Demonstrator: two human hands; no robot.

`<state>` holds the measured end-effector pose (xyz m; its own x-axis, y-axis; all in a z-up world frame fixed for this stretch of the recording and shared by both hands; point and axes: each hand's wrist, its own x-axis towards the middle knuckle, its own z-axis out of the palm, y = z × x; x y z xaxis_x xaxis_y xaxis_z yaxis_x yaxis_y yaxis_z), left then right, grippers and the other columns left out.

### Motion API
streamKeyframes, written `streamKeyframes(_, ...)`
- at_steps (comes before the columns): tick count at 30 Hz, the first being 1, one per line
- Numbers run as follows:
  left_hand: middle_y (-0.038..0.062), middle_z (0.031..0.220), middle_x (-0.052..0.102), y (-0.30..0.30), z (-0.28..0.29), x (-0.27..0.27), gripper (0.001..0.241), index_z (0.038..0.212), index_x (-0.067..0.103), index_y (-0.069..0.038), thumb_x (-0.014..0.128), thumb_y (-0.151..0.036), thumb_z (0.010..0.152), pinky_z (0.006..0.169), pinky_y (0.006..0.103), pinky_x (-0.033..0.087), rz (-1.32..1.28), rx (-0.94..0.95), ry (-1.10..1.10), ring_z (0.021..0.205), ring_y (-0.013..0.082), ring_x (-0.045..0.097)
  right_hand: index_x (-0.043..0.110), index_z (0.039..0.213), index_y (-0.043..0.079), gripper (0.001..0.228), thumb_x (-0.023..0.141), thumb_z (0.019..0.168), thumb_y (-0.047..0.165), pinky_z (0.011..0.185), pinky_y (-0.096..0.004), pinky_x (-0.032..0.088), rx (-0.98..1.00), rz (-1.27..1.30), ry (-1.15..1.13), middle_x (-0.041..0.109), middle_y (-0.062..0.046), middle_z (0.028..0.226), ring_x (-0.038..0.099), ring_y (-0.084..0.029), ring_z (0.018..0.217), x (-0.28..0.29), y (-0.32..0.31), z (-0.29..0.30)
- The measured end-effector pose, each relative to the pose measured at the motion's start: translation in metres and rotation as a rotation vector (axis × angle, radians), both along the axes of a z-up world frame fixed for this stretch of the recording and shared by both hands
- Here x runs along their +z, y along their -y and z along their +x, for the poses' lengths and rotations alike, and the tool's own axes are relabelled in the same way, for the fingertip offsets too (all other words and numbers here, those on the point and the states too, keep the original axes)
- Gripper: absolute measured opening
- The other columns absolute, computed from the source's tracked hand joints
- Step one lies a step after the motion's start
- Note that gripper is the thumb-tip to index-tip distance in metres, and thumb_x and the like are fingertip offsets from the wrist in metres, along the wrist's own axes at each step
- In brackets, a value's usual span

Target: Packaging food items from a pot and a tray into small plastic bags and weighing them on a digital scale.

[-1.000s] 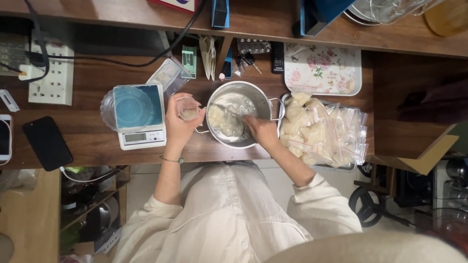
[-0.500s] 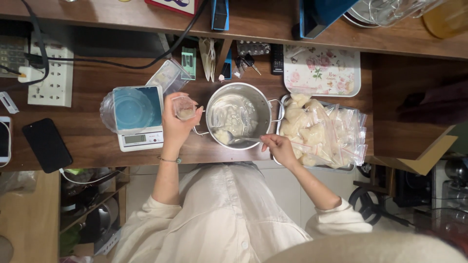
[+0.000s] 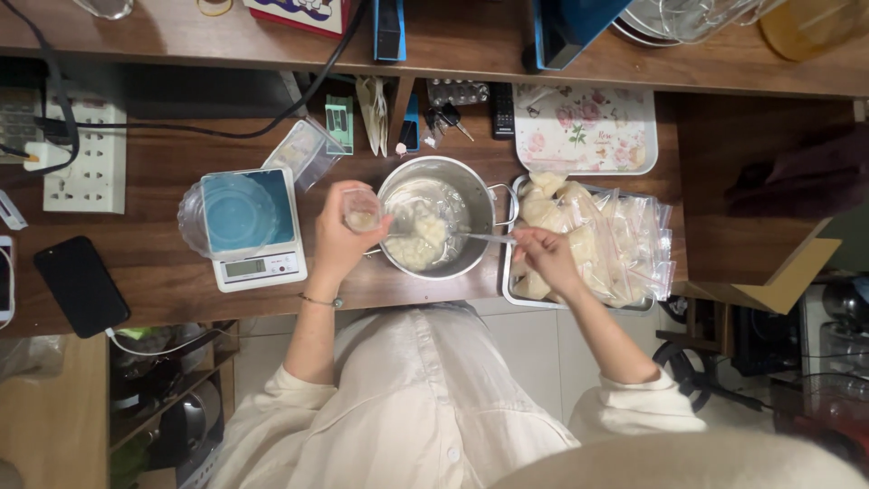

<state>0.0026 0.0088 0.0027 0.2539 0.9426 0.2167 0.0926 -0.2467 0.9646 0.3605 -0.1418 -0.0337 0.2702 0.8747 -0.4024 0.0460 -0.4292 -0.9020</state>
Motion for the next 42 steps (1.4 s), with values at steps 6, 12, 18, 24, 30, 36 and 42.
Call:
streamKeyframes(6, 0.006, 0.103, 0.074, 0.004, 0.019, -0.014, 0.057, 0.12, 0.056, -0.009, 0.09, -0.019, 0.076, 0.086, 0.033, 0.058, 0.042, -0.055, -0.105, 0.099, 0.0175, 0.074, 0.076, 0.094, 0.005, 0.028, 0.066, 0.102, 0.03, 0.046, -0.019, 0.029, 0.045, 0.002, 0.229, 0.065, 0.003, 0.068, 0.041, -0.001, 0.051, 0.103, -0.023, 0.014)
streamKeyframes(12, 0.008, 0.103, 0.074, 0.009, 0.031, -0.009, 0.06, 0.12, 0.057, -0.012, 0.092, -0.024, 0.073, 0.08, 0.0375, 0.058, 0.051, -0.066, -0.222, 0.096, 0.0268, 0.074, 0.075, 0.091, 0.005, 0.031, 0.065, 0.103, 0.031, 0.048, -0.02, 0.033, 0.172, -0.002, 0.316, 0.065, 0.003, 0.068, 0.043, -0.002, 0.054, 0.183, -0.057, -0.001)
streamKeyframes(18, 0.009, 0.112, 0.073, 0.012, 0.034, -0.021, 0.064, 0.125, 0.055, -0.012, 0.089, -0.022, 0.072, 0.088, 0.0378, 0.057, 0.016, -0.122, -0.186, 0.104, 0.0281, 0.073, 0.078, 0.093, 0.006, 0.028, 0.065, 0.101, 0.029, 0.053, -0.024, 0.044, 0.378, 0.012, 0.642, 0.07, 0.002, 0.068, 0.051, -0.003, 0.058, 0.24, -0.094, -0.055)
streamKeyframes(24, 0.013, 0.118, 0.071, 0.019, 0.034, -0.022, 0.066, 0.125, 0.056, -0.012, 0.091, -0.021, 0.07, 0.091, 0.0408, 0.055, 0.049, -0.069, -0.212, 0.109, 0.0335, 0.069, 0.077, 0.087, 0.006, 0.028, 0.066, 0.101, 0.028, 0.059, -0.037, 0.052, 0.567, 0.185, 1.047, 0.073, -0.004, 0.067, 0.067, -0.023, 0.059, 0.258, -0.113, -0.101)
streamKeyframes(30, 0.014, 0.115, 0.071, 0.02, 0.035, -0.021, 0.064, 0.124, 0.056, -0.011, 0.092, -0.025, 0.073, 0.087, 0.0403, 0.056, 0.038, -0.016, -0.211, 0.104, 0.034, 0.071, 0.077, 0.089, 0.008, 0.027, 0.065, 0.101, 0.03, 0.06, -0.04, 0.054, 0.632, 0.267, 1.142, 0.071, -0.005, 0.063, 0.069, -0.028, 0.059, 0.276, -0.111, -0.128)
streamKeyframes(36, 0.01, 0.106, 0.073, 0.015, 0.032, -0.038, 0.058, 0.12, 0.057, -0.008, 0.092, -0.02, 0.076, 0.09, 0.0347, 0.057, -0.007, -0.034, -0.061, 0.102, 0.0224, 0.073, 0.078, 0.098, 0.007, 0.024, 0.067, 0.102, 0.028, 0.057, -0.034, 0.054, 0.542, 0.321, 1.061, 0.075, -0.004, 0.073, 0.07, -0.017, 0.058, 0.267, -0.103, -0.084)
streamKeyframes(42, 0.004, 0.105, 0.071, 0.002, 0.01, -0.047, 0.045, 0.12, 0.056, -0.005, 0.085, -0.008, 0.085, 0.091, 0.0296, 0.057, -0.096, -0.063, 0.151, 0.101, 0.0131, 0.069, 0.078, 0.11, 0.013, 0.024, 0.066, 0.098, 0.03, 0.051, -0.033, 0.048, 0.301, -0.142, 0.734, 0.079, -0.002, 0.081, 0.056, -0.012, 0.052, 0.173, -0.089, -0.032)
